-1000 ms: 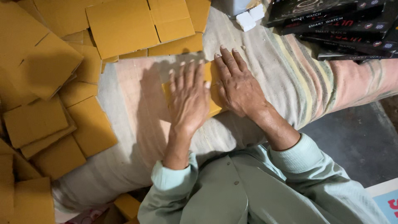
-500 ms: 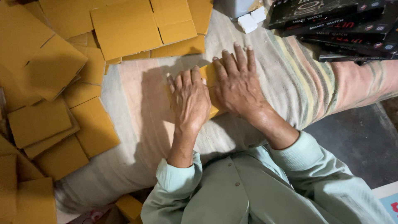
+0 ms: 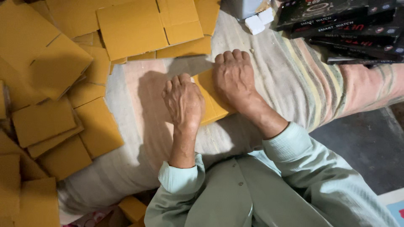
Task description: The person folds flat yellow cardboard blanks into small boxes, pressing the creases and tucking the flaps to form each box, then sets the finished box aside and takes the next flat blank from the pile. The person repeats this folding cycle on their lap.
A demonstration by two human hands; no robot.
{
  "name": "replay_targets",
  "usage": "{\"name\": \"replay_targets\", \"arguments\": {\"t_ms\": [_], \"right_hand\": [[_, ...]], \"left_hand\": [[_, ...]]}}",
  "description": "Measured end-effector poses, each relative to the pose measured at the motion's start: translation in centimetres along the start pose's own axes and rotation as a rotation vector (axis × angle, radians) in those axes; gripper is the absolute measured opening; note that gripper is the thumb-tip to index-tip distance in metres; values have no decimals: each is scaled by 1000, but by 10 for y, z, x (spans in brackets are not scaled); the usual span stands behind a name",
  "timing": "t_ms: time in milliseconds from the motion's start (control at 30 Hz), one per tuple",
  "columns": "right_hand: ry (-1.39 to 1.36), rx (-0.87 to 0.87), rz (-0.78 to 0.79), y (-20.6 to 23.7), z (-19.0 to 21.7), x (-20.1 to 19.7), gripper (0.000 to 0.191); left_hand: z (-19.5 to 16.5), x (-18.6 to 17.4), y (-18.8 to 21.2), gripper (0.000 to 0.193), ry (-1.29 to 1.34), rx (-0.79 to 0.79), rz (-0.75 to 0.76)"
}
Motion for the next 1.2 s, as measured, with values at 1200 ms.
{"name": "replay_targets", "arguments": {"t_ms": [1200], "right_hand": [[-171,-74,-9,-14,28,28,21]], "left_hand": [[26,19,-12,20,-23,63,-20]]}}
Point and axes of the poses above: each hand's wrist, its own y-axis away from the middle knuckle, its own x-axis out of the palm, z = x × y, the point moved 6 cm from there along -y, towards the middle knuckle, and after that the axes turned 2 degrees about y, right-handed, at the moved point
